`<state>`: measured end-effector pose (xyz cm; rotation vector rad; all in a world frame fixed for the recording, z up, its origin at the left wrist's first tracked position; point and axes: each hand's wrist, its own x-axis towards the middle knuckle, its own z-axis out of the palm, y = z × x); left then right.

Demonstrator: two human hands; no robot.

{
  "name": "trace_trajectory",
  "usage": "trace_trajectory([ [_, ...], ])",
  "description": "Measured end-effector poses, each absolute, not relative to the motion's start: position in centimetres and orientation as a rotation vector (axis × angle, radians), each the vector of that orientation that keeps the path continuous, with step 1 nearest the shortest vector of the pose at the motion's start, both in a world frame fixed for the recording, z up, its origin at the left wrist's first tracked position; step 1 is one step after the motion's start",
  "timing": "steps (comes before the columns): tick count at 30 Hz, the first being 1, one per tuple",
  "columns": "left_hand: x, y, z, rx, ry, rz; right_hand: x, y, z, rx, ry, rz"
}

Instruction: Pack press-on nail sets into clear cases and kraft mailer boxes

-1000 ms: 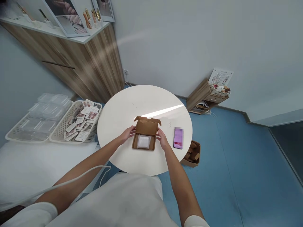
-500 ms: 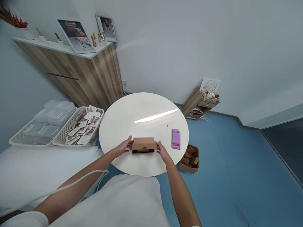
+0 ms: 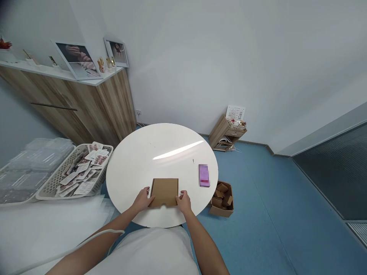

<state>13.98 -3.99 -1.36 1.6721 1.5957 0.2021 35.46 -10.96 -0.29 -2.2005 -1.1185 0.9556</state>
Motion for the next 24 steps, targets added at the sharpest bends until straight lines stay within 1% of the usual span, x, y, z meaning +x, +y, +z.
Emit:
trace_trajectory([
  [3,14.1,-4.1,-1.1,1.642,1.618,0.122,35.2,-11.3,-0.6,-2.227,-1.159,0.961],
  [7,14.3,-4.8,-0.2,1.734,1.723,0.073,35.0,-12.1,-0.6,-2.246,-1.257,0.796],
  [12,14.0,-5.9,0.2,1.837,1.704,0.185,35.0,-13.2,-0.4,-2.124,-1.435,0.750],
  [17,13.1,-6.6,0.4,1.837,1.415,0.274,34.7,-13.8,-0.3,-2.019,-1.557,0.876],
  [21,12.8,-6.8,0.6,1.799,1.342,0.394,34.6,-13.8,0.1,-1.986,-1.603,0.944],
  [24,12.8,-6.7,1.4,1.773,1.279,0.511,35.0,-13.5,1.1,-1.877,-1.604,0.949],
])
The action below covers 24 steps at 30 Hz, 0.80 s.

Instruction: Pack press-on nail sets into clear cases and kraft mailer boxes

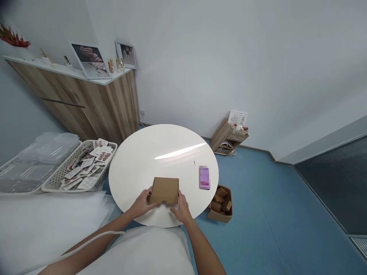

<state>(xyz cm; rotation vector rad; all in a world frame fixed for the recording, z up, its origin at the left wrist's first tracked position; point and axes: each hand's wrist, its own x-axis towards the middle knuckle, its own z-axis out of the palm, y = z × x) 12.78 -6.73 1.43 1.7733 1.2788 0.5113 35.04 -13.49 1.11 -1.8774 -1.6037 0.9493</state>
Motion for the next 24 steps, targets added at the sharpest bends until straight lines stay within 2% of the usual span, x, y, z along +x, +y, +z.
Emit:
trace_trajectory([
  [5,13.2,-5.7,3.9,1.796,1.294,0.639,35.9,-12.2,3.3,-1.802,-1.552,0.881],
  [8,13.6,-4.8,4.8,1.833,1.367,0.552,36.0,-11.2,4.4,-1.857,-1.522,0.849],
  [15,14.8,-4.3,4.1,1.972,1.535,0.243,35.4,-10.2,5.3,-2.083,-1.501,0.754],
  [24,15.5,-4.4,3.5,1.959,1.492,0.369,35.1,-10.3,5.3,-2.086,-1.448,0.796],
])
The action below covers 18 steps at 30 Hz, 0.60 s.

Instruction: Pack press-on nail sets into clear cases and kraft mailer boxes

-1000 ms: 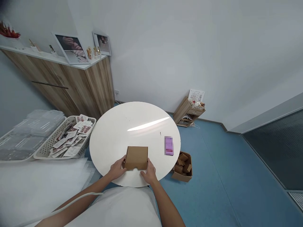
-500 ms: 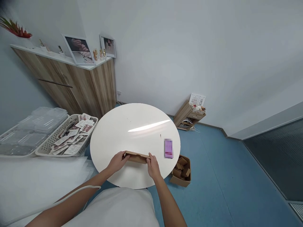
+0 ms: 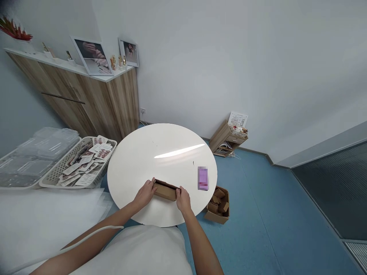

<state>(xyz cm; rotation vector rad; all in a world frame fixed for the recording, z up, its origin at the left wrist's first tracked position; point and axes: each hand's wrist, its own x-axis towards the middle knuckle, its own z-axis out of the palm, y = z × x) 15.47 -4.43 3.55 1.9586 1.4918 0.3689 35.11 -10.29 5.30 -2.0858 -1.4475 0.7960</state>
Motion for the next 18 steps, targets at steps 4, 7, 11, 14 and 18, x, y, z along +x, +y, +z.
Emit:
trace_trajectory([
  [4,15.0,-4.2,3.2,1.941,1.399,0.530,35.2,-10.5,5.0,-2.043,-1.386,0.796],
  [7,14.8,-3.8,3.4,1.949,1.387,0.571,35.3,-10.4,4.9,-2.051,-1.394,0.790],
  [11,14.6,-3.2,4.1,1.969,1.396,0.512,35.3,-10.3,5.1,-2.051,-1.413,0.770],
  [14,14.3,-2.9,4.6,1.984,1.388,0.466,35.4,-10.5,5.4,-2.039,-1.411,0.776],
  [18,13.5,-2.2,4.8,2.023,1.260,0.411,35.7,-10.9,5.6,-2.001,-1.416,0.801],
])
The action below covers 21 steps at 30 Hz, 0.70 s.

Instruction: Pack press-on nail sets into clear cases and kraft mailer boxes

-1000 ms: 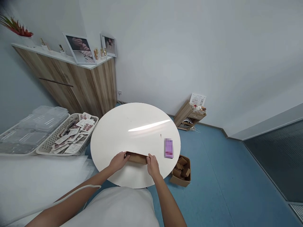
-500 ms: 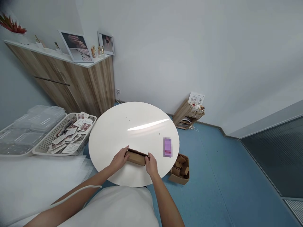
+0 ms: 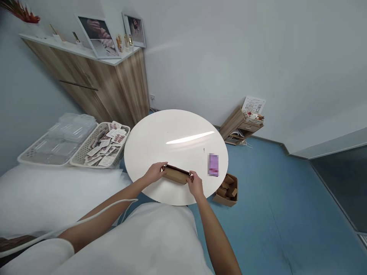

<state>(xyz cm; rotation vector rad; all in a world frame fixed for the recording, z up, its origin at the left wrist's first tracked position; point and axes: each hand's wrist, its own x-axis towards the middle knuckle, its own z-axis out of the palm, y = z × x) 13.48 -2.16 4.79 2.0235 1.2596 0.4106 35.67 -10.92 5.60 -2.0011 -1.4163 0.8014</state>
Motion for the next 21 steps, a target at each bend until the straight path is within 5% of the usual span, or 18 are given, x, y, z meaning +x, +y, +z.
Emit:
trace_trajectory([
  [14,11.4,-1.9,6.3,1.389,1.179,0.131,35.4,-11.4,5.5,-1.808,-0.908,1.401],
  [21,11.0,-2.6,4.6,1.502,1.099,0.244,34.7,-11.8,3.7,-1.855,-0.829,1.415],
])
